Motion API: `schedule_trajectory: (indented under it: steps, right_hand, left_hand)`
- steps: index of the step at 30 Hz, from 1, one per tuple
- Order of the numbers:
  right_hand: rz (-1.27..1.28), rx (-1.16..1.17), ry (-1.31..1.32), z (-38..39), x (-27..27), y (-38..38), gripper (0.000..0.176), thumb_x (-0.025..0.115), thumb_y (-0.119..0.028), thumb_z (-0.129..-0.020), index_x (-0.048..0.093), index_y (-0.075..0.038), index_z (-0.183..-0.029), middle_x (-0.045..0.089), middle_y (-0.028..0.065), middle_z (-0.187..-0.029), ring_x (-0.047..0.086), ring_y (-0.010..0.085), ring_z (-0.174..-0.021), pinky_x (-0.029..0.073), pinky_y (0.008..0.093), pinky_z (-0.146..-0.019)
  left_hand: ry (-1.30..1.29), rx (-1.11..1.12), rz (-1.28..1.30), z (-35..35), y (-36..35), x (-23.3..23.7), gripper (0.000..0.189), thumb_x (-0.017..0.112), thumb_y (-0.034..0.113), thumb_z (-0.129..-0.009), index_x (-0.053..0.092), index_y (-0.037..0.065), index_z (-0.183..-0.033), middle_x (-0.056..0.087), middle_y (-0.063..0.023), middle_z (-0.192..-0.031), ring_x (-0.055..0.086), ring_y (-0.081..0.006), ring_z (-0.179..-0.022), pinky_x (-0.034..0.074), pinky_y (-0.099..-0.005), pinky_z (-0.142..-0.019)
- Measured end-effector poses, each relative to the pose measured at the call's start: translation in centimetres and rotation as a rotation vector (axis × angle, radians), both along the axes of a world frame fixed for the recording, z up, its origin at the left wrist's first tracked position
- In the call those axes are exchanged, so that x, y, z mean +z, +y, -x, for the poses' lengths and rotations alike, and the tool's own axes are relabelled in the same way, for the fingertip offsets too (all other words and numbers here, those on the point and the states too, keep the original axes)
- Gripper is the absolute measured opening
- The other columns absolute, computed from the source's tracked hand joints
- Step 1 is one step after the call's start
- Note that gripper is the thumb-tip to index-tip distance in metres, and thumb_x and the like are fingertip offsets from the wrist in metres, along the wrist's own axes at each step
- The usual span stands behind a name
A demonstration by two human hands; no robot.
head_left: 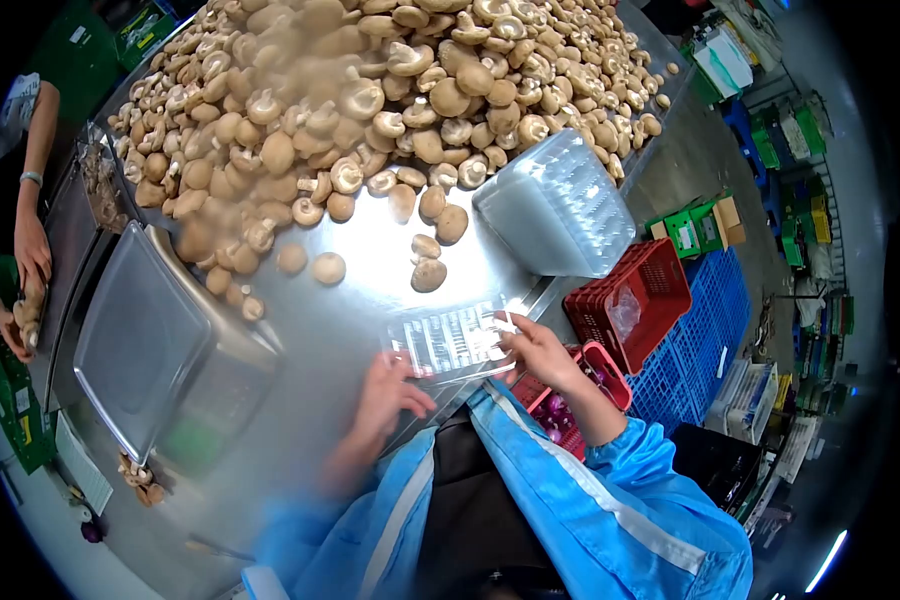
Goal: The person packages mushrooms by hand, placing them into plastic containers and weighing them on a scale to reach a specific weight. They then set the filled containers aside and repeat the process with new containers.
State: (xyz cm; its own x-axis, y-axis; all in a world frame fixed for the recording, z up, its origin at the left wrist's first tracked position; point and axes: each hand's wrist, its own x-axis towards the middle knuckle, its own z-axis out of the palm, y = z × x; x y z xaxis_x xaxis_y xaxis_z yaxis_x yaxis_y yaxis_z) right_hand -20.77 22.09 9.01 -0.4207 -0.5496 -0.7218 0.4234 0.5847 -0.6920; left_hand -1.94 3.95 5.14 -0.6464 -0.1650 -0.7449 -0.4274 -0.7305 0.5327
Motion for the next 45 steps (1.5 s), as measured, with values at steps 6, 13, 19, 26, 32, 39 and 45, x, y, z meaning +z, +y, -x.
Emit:
schedule_trajectory:
  steps: [6,13,19,26,32,39,45]
  right_hand:
    - [-0.074,-0.135,0.180,2.1,-3.1,-0.4,0.048,0.043,-0.004,-0.090,0.044,0.008,-0.137,0.066,0.0112,-0.076,0.054,0.0127,-0.044,0.042,0.0266,-0.037]
    - [0.089,-0.299,0.360,8.5,-8.9,-15.5,0.038,0.045,-0.001,-0.087,0.056,0.003,-0.124,0.067,0.0154,-0.077,0.058,0.0165,-0.050,0.044,0.0309,-0.043]
    - [0.191,-0.323,0.382,10.1,-9.4,-24.0,0.045,0.035,0.004,-0.092,0.044,-0.001,-0.136,0.058,0.0111,-0.067,0.055,0.0172,-0.046,0.045,0.0342,-0.040]
    - [0.301,-0.371,0.248,7.6,-8.4,-21.0,0.049,0.031,-0.008,-0.102,0.027,-0.006,-0.151,0.054,0.0047,-0.062,0.051,0.0116,-0.048,0.043,0.0261,-0.044]
    - [0.353,-0.304,0.248,4.6,-7.5,-16.9,0.047,0.032,-0.012,-0.105,0.027,-0.007,-0.151,0.052,0.0034,-0.060,0.049,0.0104,-0.047,0.043,0.0251,-0.045]
    - [0.401,-0.281,0.205,0.7,-6.2,-14.4,0.047,0.034,-0.015,-0.105,0.027,-0.008,-0.151,0.055,0.0039,-0.065,0.051,0.0095,-0.049,0.045,0.0231,-0.046]
    - [0.459,-0.190,0.237,-2.9,-2.4,-16.4,0.047,0.033,-0.012,-0.104,0.028,-0.008,-0.151,0.054,0.0028,-0.065,0.052,0.0090,-0.050,0.045,0.0228,-0.046]
  left_hand:
    - [0.079,0.124,-0.410,3.3,0.1,-3.3,0.042,0.050,0.006,-0.095,0.029,-0.001,-0.131,0.063,-0.0288,-0.107,0.064,-0.0280,-0.065,0.051,-0.0325,-0.050]
    - [0.106,0.442,-0.118,11.7,-11.8,-7.1,0.053,0.046,-0.005,-0.092,0.022,-0.003,-0.139,0.063,-0.0297,-0.103,0.062,-0.0288,-0.058,0.046,-0.0319,-0.044]
    - [0.028,0.517,0.279,16.8,-19.5,-6.6,0.024,0.035,-0.004,-0.093,0.043,-0.006,-0.115,0.062,-0.0213,-0.087,0.058,-0.0212,-0.049,0.040,-0.0291,-0.035]
    - [0.083,0.531,0.383,14.6,-15.7,-6.1,0.022,0.033,0.007,-0.103,0.044,-0.003,-0.120,0.062,-0.0157,-0.080,0.058,-0.0197,-0.047,0.040,-0.0265,-0.034]
    - [0.136,0.562,0.322,10.7,-11.6,-6.0,0.025,0.033,0.003,-0.101,0.042,0.001,-0.123,0.063,-0.0158,-0.087,0.057,-0.0205,-0.046,0.039,-0.0261,-0.032]
    - [0.199,0.564,0.309,5.9,-9.4,-2.8,0.033,0.038,0.001,-0.098,0.040,0.001,-0.132,0.064,-0.0161,-0.088,0.059,-0.0197,-0.047,0.040,-0.0253,-0.032]
    - [0.206,0.545,0.345,0.1,-11.7,1.3,0.032,0.045,0.005,-0.098,0.046,-0.001,-0.129,0.066,-0.0167,-0.090,0.060,-0.0185,-0.048,0.043,-0.0232,-0.033]
